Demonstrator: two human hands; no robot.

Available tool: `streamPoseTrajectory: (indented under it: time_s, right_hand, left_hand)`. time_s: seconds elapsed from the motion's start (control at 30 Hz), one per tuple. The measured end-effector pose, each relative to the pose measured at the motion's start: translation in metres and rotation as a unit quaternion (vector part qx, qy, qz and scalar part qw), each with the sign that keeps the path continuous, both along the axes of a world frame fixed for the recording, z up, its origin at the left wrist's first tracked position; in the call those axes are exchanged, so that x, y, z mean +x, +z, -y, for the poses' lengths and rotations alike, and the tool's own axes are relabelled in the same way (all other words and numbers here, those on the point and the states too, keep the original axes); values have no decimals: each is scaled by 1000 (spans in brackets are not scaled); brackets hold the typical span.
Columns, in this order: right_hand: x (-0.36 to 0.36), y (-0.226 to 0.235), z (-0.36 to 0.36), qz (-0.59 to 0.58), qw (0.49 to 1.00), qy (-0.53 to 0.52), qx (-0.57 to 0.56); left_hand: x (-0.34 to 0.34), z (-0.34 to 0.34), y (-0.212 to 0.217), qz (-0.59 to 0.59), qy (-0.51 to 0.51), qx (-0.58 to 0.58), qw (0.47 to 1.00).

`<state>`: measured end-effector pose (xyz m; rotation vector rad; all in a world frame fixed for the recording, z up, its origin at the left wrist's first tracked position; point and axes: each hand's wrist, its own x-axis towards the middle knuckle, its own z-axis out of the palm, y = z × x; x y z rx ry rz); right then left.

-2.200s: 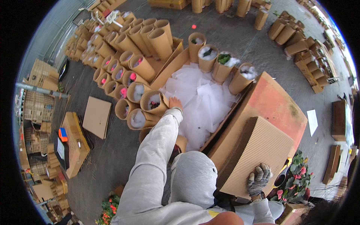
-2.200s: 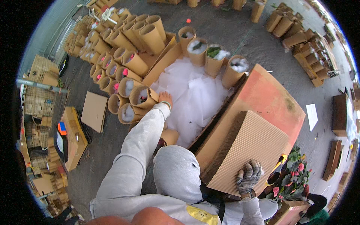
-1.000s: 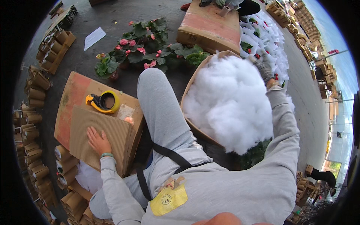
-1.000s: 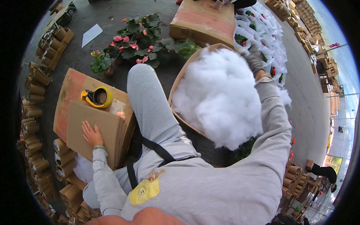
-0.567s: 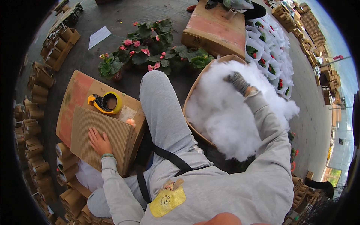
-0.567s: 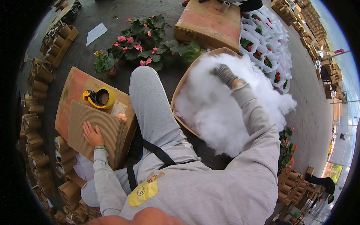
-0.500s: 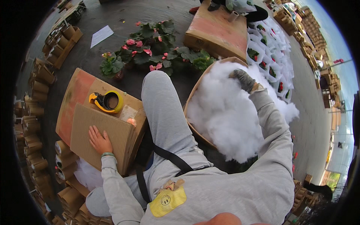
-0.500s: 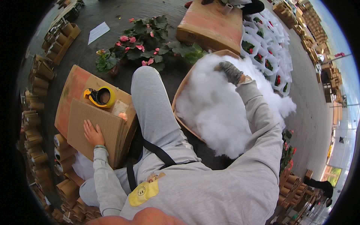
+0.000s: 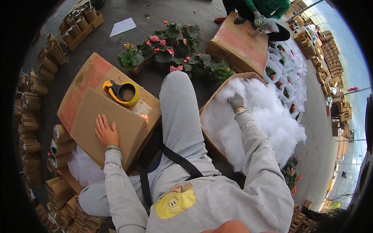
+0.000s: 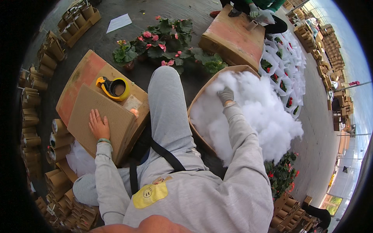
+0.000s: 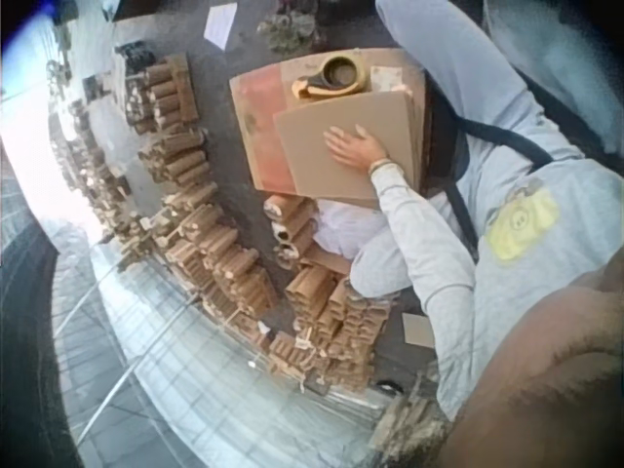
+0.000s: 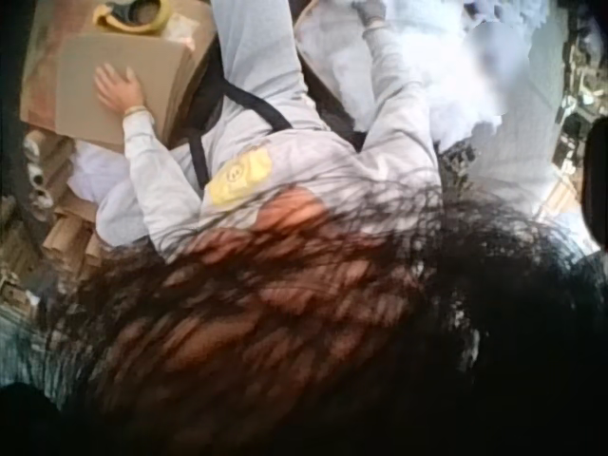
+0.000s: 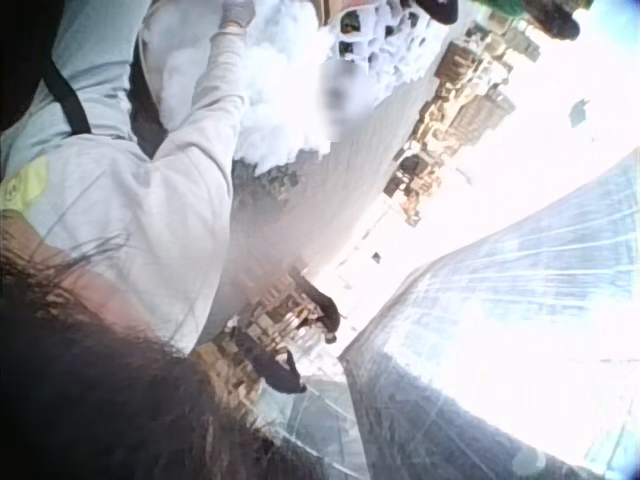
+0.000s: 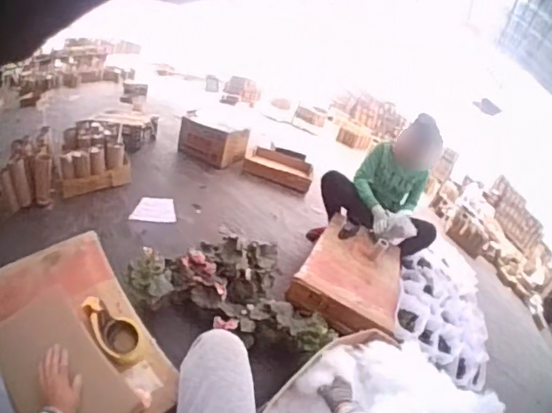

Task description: The person places cotton and artificial flowers into cardboard cones, wraps them in plastic, and seals them with tape. The finished cones are placed into a nearby box.

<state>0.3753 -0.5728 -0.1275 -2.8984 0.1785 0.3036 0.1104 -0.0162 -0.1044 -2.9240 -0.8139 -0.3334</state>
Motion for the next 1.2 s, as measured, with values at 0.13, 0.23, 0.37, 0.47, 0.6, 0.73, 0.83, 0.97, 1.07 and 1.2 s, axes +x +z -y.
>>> streamPoseTrajectory:
  time_s: [0.13, 0.23, 0.37, 0.47, 0.6, 0.73, 0.83, 0.97, 1.07, 1.2]
  right_hand:
    - [38, 61, 42, 300, 947, -81, 76]
    - [63, 146, 55, 369, 866, -83, 329]
    - [69, 229, -26, 247, 743, 53, 619]
    - [47, 258, -134, 96, 694, 200, 685]
    - [-35, 254, -270, -76, 619, 449, 640]
    - [-132, 193, -388, 80, 640, 693, 323]
    - [-189, 145, -435, 50, 625, 740, 245]
    - [-206, 114, -459, -216, 563, 608, 516]
    - [-191, 109, -456, -366, 581, 297, 663]
    - [-169, 99, -443, -66, 731, 507, 451]
  left_hand:
    - [2, 0, 0, 15, -8, -7, 1000]
    - [1, 1, -2, 52, -23, -2, 998]
    - [3, 3, 0, 19, -5, -29, 999]
    - [5, 2, 11, 28, -28, -78, 996]
    - [-9, -1, 46, 206, -52, -142, 967]
    - [-51, 6, 89, 431, 17, -306, 849]
    - [-75, 14, 101, 456, 36, -270, 847]
    - [-68, 17, 78, 366, 28, -319, 873]
    - [-54, 17, 51, 56, 119, -127, 983]
    - [-51, 5, 45, 73, -3, -188, 979]
